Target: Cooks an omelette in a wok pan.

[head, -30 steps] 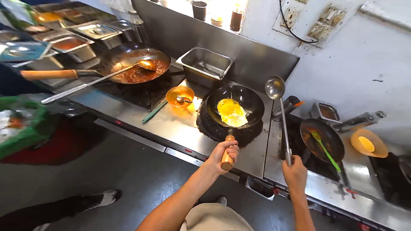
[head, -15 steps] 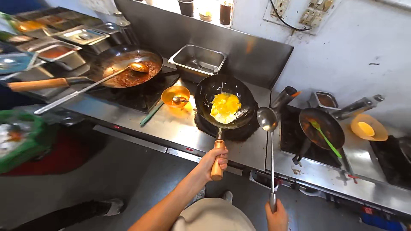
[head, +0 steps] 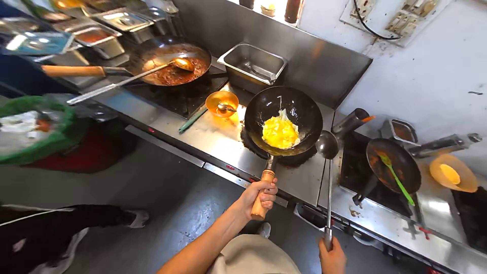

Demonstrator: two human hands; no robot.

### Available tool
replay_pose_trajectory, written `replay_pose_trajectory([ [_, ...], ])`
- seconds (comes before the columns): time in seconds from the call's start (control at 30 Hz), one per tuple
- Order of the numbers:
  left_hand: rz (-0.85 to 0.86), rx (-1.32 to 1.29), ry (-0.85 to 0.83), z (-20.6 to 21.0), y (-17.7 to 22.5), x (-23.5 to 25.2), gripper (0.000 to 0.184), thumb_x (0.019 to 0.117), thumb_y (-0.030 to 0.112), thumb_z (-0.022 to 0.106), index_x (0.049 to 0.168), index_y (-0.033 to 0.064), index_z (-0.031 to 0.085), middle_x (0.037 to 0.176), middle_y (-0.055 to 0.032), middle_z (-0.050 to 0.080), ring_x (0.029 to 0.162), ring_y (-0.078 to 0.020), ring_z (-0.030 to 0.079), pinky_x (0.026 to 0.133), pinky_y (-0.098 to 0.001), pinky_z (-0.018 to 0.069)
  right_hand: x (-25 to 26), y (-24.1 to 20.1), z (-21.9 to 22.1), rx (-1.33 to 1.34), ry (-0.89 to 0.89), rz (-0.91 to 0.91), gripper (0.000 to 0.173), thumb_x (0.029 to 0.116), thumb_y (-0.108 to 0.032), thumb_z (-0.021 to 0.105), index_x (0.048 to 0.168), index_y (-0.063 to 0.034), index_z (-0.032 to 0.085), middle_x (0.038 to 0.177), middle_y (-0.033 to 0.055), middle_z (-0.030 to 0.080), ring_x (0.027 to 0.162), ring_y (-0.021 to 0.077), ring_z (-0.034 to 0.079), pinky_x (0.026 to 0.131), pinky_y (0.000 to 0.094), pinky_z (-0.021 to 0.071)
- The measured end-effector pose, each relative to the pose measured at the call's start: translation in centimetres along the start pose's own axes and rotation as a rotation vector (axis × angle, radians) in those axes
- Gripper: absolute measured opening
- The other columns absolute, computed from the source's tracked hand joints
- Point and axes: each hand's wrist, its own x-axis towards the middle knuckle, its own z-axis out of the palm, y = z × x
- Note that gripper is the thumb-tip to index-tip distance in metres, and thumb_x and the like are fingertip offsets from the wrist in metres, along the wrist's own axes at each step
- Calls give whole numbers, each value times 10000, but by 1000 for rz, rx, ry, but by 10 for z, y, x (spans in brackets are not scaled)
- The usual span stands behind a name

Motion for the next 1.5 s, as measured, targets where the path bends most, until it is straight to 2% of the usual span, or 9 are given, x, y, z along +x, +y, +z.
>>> replay_pose_trajectory([
  [0.1,-21,-91,21,23,-1,-2,104,988,37,408,1034,48,501,654,-14,553,452,-46,577,422,-156,522,3,1,0,2,-32,12,275,843,-164,691,1010,54,675,687,159,638,593,308,634,578,541,516],
  [0.3,-24,14,285,83,2,4,113,1034,105,442,943,62,492,617,-13,499,433,-41,539,401,-148,493,3,1,9,73,-80,65,275,849,-152,698,1040,45,679,700,160,657,592,300,654,589,534,544],
  [0.47,10,199,346,68,-23,5,74,1034,62,434,976,91,471,608,13,470,423,-30,492,400,-154,472,1,10,14,141,-105,107,260,857,-135,690,1041,49,678,709,160,655,595,292,649,594,524,546],
  [0.73,69,266,121,-11,-49,1,161,930,44,485,1073,115,470,642,36,498,437,-25,520,415,-166,499,11,39,10,181,-127,124,218,865,-155,677,990,24,663,656,113,634,535,251,634,539,479,553],
  [0.97,49,-105,-101,0,-43,-9,166,879,64,600,1034,66,540,647,14,556,453,-47,589,428,-170,535,35,43,-15,89,-112,71,212,858,-162,698,983,7,665,654,112,633,532,256,629,535,492,544],
  [1.1,33,-126,85,46,-23,-18,101,996,72,419,994,33,511,646,-18,543,447,-48,570,412,-149,508,34,35,-18,19,-118,76,234,850,-191,703,998,-11,681,695,121,650,579,277,644,571,523,543],
  [1.27,6,-19,237,90,-4,-10,130,1011,118,451,910,56,505,633,-17,517,445,-36,545,401,-136,481,7,25,1,92,-129,109,243,847,-152,704,1024,12,679,697,128,650,578,271,640,573,509,544],
  [1.37,-23,81,300,89,-6,-9,117,1014,95,456,907,66,492,610,-9,495,437,-40,529,404,-149,485,-6,17,14,156,-126,141,234,852,-117,704,1034,29,678,707,141,656,576,271,646,574,499,557],
  [1.5,-27,207,304,55,-17,-14,105,1037,71,433,945,82,483,607,12,481,426,-27,503,404,-150,479,-9,14,27,178,-91,149,210,857,-131,699,1012,10,684,692,124,653,559,256,640,559,486,554],
])
